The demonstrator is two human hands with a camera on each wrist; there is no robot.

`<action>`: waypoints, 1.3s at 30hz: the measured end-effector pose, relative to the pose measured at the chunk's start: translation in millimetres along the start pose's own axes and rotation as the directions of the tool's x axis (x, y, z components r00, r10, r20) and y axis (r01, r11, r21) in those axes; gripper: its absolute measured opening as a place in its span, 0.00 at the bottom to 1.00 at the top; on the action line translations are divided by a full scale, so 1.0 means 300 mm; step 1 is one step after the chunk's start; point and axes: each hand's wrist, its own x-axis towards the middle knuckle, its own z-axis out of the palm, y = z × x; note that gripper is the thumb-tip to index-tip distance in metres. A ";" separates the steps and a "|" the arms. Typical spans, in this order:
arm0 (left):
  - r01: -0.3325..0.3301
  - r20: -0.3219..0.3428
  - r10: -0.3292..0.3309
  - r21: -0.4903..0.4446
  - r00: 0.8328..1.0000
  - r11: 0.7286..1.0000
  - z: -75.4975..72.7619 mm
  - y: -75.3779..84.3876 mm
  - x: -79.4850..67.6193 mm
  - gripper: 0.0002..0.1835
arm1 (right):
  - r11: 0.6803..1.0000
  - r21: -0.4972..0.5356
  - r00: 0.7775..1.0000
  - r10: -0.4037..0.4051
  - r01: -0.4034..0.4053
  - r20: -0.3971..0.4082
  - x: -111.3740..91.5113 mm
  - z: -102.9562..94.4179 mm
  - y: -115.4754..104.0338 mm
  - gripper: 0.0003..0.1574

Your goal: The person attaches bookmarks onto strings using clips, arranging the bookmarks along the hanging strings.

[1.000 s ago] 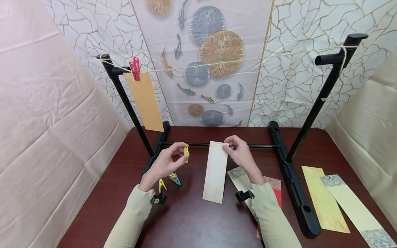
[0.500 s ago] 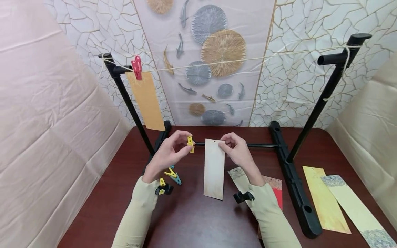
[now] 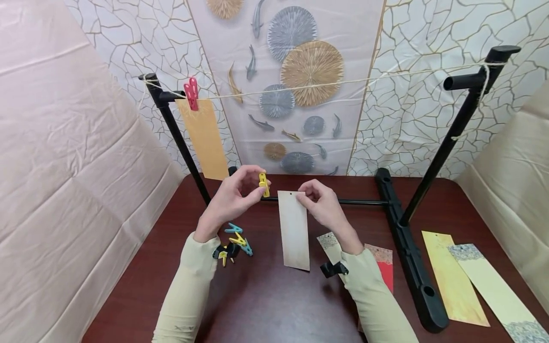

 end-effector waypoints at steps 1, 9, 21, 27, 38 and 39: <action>-0.006 -0.005 0.006 0.006 1.000 1.000 -0.010 0.008 0.007 0.18 | 1.000 -0.002 1.000 -0.008 0.008 0.003 0.004 0.002 -0.007 0.09; -0.055 -0.025 0.057 0.046 0.998 0.997 -0.072 0.064 0.067 0.18 | 0.998 -0.026 0.998 -0.060 0.061 0.012 0.059 -0.001 0.001 0.10; -0.152 -0.028 0.156 0.116 0.987 0.982 -0.173 0.173 0.166 0.17 | 0.988 -0.035 0.989 -0.148 0.149 0.021 0.111 -0.038 -0.106 0.09; -0.143 -0.050 0.151 0.136 0.987 0.980 -0.233 0.226 0.205 0.21 | 0.984 -0.041 0.985 -0.174 0.173 0.002 0.131 -0.063 -0.163 0.08; -0.128 -0.081 0.141 0.148 0.987 0.981 -0.309 0.286 0.248 0.19 | 0.968 -0.012 0.968 -0.249 0.249 -0.034 0.181 -0.068 -0.273 0.08; -0.131 -0.082 0.144 0.153 0.986 0.980 -0.314 0.290 0.252 0.19 | 0.967 -0.015 0.966 -0.254 0.254 -0.038 0.187 -0.068 -0.278 0.08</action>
